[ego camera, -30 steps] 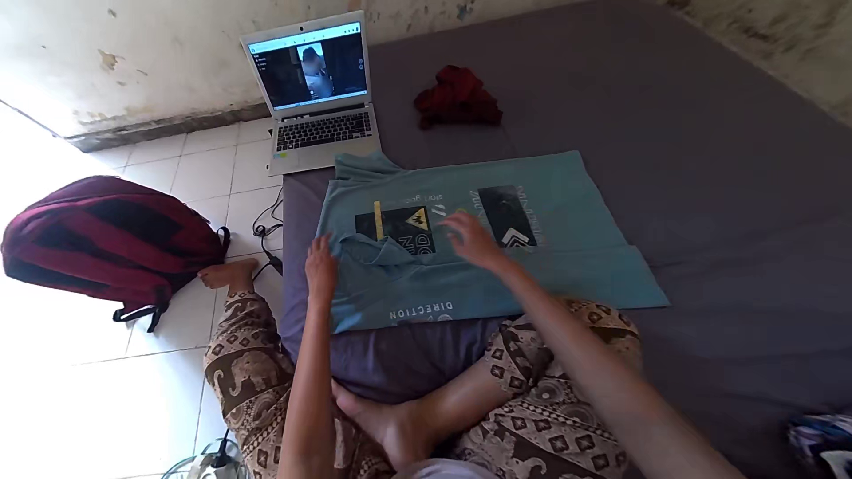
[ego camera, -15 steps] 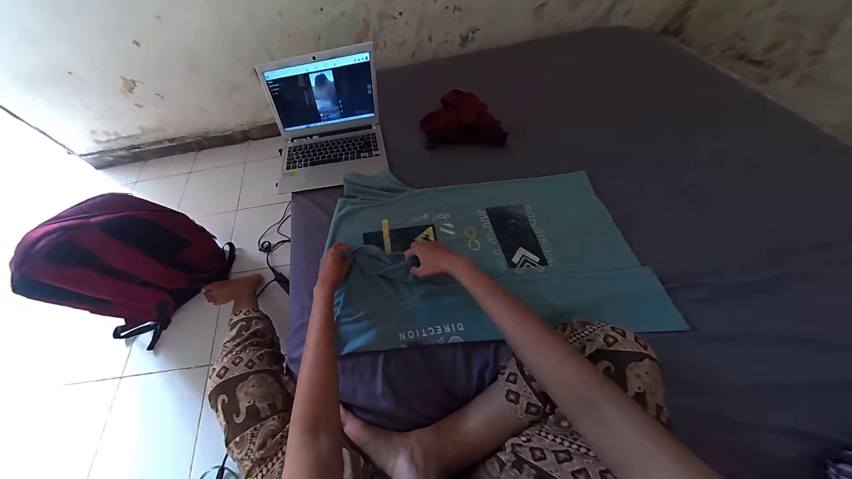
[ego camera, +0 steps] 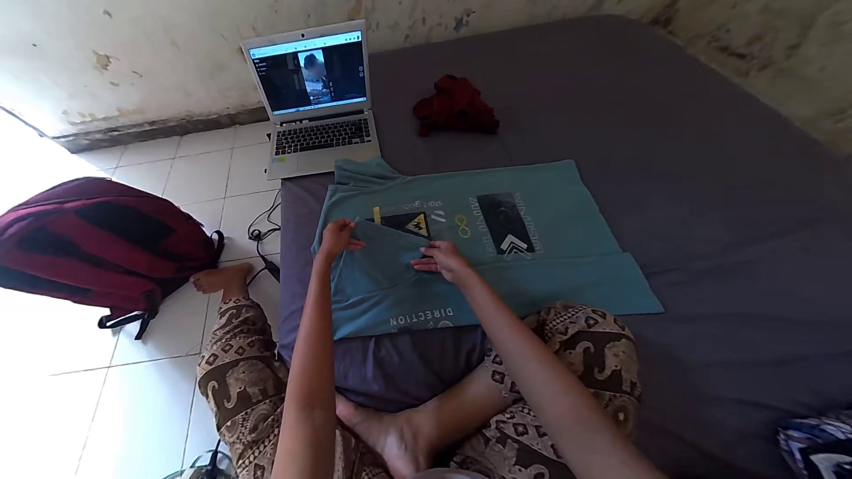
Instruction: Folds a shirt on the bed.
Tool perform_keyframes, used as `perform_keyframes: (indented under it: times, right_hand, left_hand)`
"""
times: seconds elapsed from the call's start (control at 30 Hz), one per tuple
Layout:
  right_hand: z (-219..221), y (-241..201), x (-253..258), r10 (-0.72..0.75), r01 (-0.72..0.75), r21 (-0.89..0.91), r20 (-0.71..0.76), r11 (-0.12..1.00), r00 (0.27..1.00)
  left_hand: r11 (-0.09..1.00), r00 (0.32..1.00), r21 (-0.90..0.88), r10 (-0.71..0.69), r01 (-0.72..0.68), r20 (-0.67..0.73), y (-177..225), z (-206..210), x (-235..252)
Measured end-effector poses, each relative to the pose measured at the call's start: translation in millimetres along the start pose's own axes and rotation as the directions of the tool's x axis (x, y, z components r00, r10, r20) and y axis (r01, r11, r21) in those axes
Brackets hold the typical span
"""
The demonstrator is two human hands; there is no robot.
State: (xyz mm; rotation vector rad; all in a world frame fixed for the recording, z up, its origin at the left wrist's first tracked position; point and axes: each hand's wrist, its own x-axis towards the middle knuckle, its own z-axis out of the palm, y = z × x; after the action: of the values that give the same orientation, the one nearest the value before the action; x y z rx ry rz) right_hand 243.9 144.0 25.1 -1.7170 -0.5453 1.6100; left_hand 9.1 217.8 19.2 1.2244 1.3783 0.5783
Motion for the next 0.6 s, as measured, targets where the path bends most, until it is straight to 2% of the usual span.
perform_keyframes:
  times: [0.13, 0.2, 0.27, 0.37, 0.43, 0.5, 0.6]
  right_hand:
    - [1.9, -0.3, -14.5, -0.02, 0.017, 0.116, 0.022, 0.993, 1.0]
    - [-2.9, 4.5, -19.3, -0.08, 0.077, 0.039, 0.084, 0.996, 0.993]
    - [-9.3, 13.6, -20.4, -0.195, 0.209, -0.127, 0.109, 0.97, 0.975]
    - [-15.6, 28.9, -23.5, -0.282, 0.295, -0.207, 0.09, 0.933, 0.955]
    - [-11.6, 35.9, -28.3, -0.218, 0.219, -0.103, 0.02, 0.97, 0.976]
    - [-6.2, 42.6, -29.3, -0.178, 0.178, -0.002, -0.067, 0.984, 0.982]
    - [0.4, 50.9, -30.9, -0.207, 0.2, -0.063, -0.128, 0.978, 0.97]
  left_hand:
    - [0.998, 0.998, -0.054, -0.012, 0.015, 0.062, -2.4, -1.6, -15.7]
    - [0.999, 0.997, -0.048, -0.009, 0.013, 0.081, -8.6, -4.5, -25.4]
    - [0.999, 0.998, -0.045, 0.006, -0.003, 0.062, -16.6, -5.5, -38.4]
    - [0.991, 0.995, -0.127, 0.026, -0.038, -0.093, -38.3, 1.0, -59.0]
    - [0.985, 0.961, -0.165, -0.002, -0.046, -0.278, -50.2, 14.8, -70.7]
    - [0.993, 0.903, -0.108, -0.008, -0.043, -0.43, -56.9, 30.1, -78.0]
    - [0.998, 0.897, 0.024, 0.058, -0.053, -0.438, -58.3, 44.0, -83.9]
